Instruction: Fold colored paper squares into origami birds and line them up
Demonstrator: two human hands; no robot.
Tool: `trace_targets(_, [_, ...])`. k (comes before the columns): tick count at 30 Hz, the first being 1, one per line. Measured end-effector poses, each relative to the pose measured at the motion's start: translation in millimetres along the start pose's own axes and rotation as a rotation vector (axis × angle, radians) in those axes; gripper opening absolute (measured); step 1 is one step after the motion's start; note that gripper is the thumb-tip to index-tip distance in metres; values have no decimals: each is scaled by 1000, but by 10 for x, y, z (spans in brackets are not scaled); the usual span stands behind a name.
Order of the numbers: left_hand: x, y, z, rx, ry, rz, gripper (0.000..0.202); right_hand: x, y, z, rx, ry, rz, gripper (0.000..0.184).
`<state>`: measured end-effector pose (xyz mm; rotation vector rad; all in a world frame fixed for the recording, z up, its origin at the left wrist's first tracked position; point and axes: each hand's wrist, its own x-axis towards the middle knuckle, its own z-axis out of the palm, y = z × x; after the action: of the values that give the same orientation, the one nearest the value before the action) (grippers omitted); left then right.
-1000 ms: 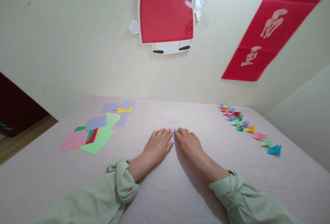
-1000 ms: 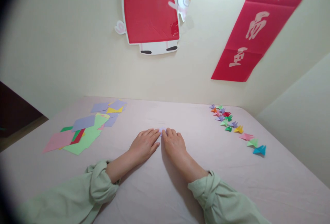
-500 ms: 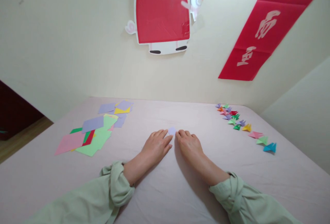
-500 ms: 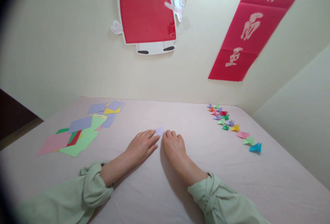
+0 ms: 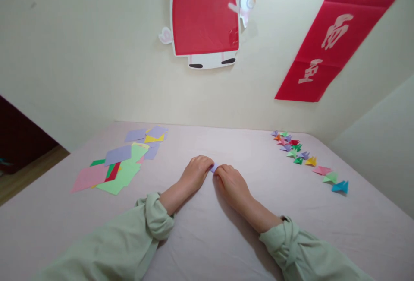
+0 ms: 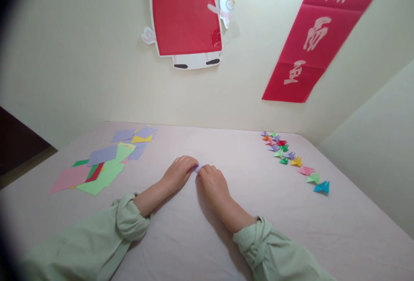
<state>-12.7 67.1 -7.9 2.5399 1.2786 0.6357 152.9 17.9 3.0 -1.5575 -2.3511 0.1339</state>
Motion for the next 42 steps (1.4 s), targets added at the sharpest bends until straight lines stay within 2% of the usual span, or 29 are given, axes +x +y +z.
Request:
trace_targets(2, [-27,-33,-11,-17,4,3,19,-21,-58,2,118,-29,-124,19])
trace_targets(4, [-64,-38,-22,-32,10,-15,21,-24,-51,-2,221,-15,-154,18])
trace_targets(9, [-148,42,-35,-110,20,-13,19,45,201,12,292,157,22,22])
trace_targets(12, [-175,85,-31,-168,7,12,11,78,286,37,280,156,56,23])
trace_targets(17, [-160,56,6,-257,2,-2,7,60,170,54,339,101,61,22])
trace_targets(22, [-135,-22,47,-175,70,-10,12,56,163,73,461,82,20,22])
trace_targets(26, [-126,-57,52,-120,79,-11,23,150,289,108,423,191,52,34])
trace_targets(31, [-110,-42,45,-123,60,5,19,271,363,158,336,157,28,44])
trace_targets(38, [-123,-6,33,-129,87,-38,19,212,329,119,309,138,70,32])
trace_targets(42, [-130,4,23,-104,62,-39,16,113,236,80,346,104,-21,25])
